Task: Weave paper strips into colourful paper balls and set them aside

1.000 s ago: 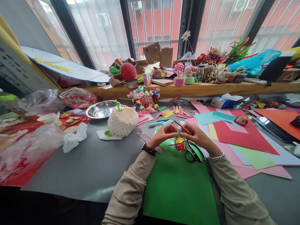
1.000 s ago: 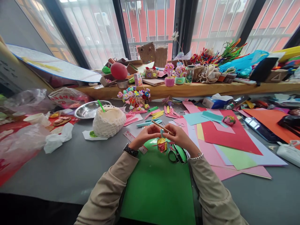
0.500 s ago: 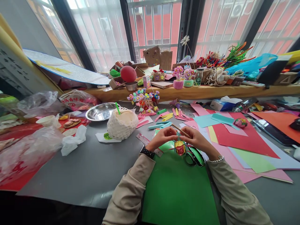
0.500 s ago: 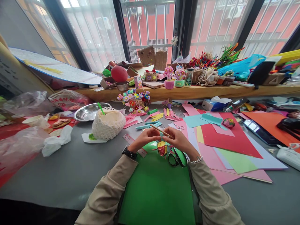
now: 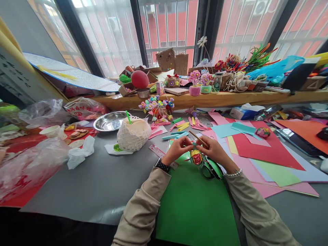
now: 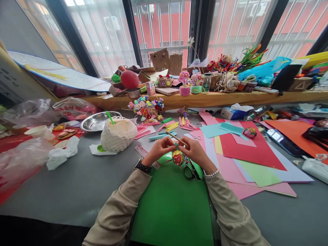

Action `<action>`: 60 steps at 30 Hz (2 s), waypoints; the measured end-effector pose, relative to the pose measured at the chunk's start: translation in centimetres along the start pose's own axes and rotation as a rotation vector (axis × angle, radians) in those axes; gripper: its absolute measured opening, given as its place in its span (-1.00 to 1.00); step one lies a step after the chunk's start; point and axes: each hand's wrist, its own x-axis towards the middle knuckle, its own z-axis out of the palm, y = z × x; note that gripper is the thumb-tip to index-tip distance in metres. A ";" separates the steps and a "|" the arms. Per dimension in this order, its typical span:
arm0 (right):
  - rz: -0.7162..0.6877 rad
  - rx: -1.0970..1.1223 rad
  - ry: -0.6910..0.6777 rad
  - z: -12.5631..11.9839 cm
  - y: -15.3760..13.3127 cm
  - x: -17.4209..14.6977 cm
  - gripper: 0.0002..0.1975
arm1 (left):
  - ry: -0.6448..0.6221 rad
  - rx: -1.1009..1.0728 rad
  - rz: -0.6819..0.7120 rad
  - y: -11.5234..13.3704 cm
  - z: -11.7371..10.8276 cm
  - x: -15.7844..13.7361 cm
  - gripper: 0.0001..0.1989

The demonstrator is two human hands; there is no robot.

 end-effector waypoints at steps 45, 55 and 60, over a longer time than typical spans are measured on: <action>-0.049 -0.263 0.236 -0.1 0.9 0.1 -0.83 | -0.023 -0.043 -0.116 -0.1 0.7 0.0 -0.45; -0.080 -0.170 0.150 -0.5 1.0 0.3 -0.77 | -0.012 0.021 -0.094 -0.2 0.7 0.0 -0.45; -0.065 -0.223 0.136 -0.6 1.0 0.3 -0.77 | -0.004 0.038 -0.099 -0.4 0.8 -0.1 -0.44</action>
